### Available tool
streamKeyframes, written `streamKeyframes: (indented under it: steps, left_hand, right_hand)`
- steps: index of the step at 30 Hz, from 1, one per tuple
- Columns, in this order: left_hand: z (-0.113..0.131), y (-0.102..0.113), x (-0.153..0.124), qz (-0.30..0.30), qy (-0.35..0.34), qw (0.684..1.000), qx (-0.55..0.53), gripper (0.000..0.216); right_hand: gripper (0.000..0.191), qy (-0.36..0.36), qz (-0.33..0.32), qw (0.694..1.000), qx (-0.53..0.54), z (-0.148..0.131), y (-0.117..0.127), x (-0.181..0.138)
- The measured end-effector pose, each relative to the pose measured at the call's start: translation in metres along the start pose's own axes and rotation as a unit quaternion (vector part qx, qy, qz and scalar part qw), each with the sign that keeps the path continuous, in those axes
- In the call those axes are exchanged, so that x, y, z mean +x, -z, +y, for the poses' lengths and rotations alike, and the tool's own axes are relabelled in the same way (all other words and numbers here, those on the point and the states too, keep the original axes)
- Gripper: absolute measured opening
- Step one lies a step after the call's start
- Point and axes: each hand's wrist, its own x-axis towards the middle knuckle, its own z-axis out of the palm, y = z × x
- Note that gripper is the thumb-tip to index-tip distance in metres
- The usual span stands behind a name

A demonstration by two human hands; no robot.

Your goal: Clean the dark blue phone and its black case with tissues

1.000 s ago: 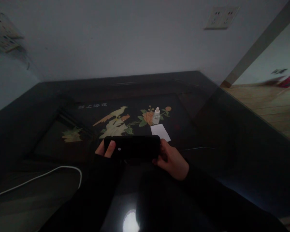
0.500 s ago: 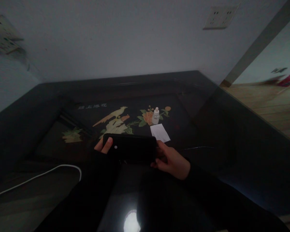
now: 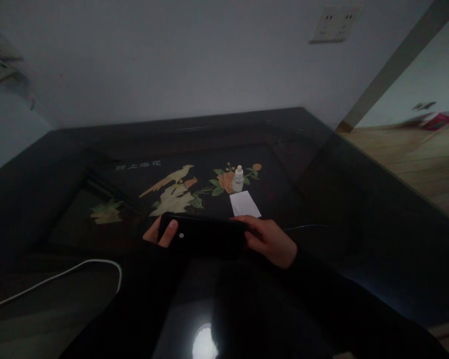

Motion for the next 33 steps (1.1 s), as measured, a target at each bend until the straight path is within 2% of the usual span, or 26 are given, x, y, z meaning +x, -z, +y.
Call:
streamKeyframes:
  steps: [10,18,26,33]
  left_hand:
    - [-0.007,0.001,0.005,-0.008,-0.058,0.998,0.030,0.029]
    - [-0.003,0.004,0.009,-0.018,0.009,1.000,-0.005,0.029]
    - [-0.012,0.008,0.020,-0.057,-0.010,0.998,-0.012,0.030]
    - [-0.018,0.017,0.026,-0.083,0.025,0.996,-0.025,0.035]
  right_hand:
    - [0.038,-0.024,0.018,0.999,-0.044,-0.001,-0.004,0.000]
    - [0.036,-0.018,0.031,0.999,-0.005,-0.010,-0.005,0.000]
    - [0.035,-0.025,0.020,0.999,0.027,-0.011,-0.006,0.000]
    - [0.035,-0.042,0.032,0.997,0.050,-0.027,-0.005,-0.003]
